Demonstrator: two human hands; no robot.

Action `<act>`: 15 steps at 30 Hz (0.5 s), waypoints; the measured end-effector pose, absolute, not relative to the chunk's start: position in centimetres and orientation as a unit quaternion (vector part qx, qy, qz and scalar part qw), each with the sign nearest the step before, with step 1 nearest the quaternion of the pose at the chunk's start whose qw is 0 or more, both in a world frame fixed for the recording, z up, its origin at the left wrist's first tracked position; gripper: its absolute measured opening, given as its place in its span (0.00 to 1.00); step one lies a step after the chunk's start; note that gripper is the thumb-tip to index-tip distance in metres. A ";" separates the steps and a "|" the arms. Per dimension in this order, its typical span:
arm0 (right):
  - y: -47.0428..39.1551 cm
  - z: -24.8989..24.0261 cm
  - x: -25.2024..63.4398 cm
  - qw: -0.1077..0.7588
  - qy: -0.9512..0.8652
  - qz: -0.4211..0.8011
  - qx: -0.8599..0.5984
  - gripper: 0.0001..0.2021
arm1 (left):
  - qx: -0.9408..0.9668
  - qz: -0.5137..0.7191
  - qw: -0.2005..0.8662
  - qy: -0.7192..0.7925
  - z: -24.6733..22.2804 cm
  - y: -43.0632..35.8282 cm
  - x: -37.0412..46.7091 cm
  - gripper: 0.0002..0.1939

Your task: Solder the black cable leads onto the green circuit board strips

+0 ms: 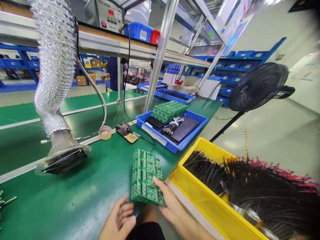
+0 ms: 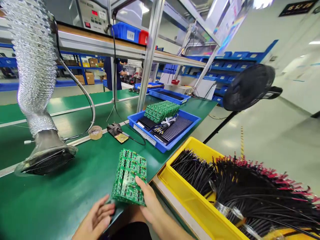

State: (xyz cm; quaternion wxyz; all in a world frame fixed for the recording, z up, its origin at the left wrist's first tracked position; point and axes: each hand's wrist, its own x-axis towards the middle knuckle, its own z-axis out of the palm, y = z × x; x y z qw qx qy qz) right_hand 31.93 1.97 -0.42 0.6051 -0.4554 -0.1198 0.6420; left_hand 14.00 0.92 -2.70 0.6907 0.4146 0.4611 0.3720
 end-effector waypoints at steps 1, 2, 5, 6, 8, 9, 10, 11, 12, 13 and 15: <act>1.9 -0.5 31.1 0.633 -0.094 0.612 -0.464 0.24 | 0.378 0.373 0.713 0.458 -2.6 1.6 15.6 0.38; 1.9 -0.5 30.2 0.653 -0.068 0.587 -0.473 0.26 | 0.354 0.372 0.726 0.458 -2.4 2.2 17.1 0.43; 1.9 -0.7 28.6 0.680 -0.030 0.553 -0.481 0.28 | 0.359 0.388 0.715 0.458 -1.5 4.3 20.6 0.43; 1.8 -0.6 28.5 0.677 -0.030 0.558 -0.479 0.28 | 0.377 0.386 0.705 0.461 -1.1 5.1 21.1 0.40; 1.2 -0.3 29.0 0.632 -0.043 0.610 -0.476 0.26 | 0.414 0.355 0.698 0.465 -0.5 7.3 21.4 0.32; 0.8 0.0 29.6 0.583 -0.059 0.659 -0.471 0.25 | 0.428 0.327 0.707 0.459 -0.1 8.7 21.3 0.29; 0.3 0.4 30.4 0.519 -0.089 0.711 -0.466 0.25 | 0.439 0.297 0.720 0.448 0.3 10.1 21.1 0.27; -0.1 0.9 31.3 0.446 -0.137 0.757 -0.458 0.24 | 0.449 0.269 0.733 0.435 0.6 11.7 20.9 0.25; -0.2 1.5 32.4 0.375 -0.210 0.779 -0.456 0.24 | 0.461 0.241 0.742 0.423 1.0 13.2 20.8 0.23; -0.1 2.1 33.4 0.331 -0.309 0.755 -0.473 0.24 | 0.472 0.216 0.747 0.416 1.3 14.7 20.8 0.21; 1.3 3.1 35.5 0.340 -0.516 0.553 -0.559 0.22 | 0.493 0.181 0.742 0.418 1.9 17.3 21.3 0.17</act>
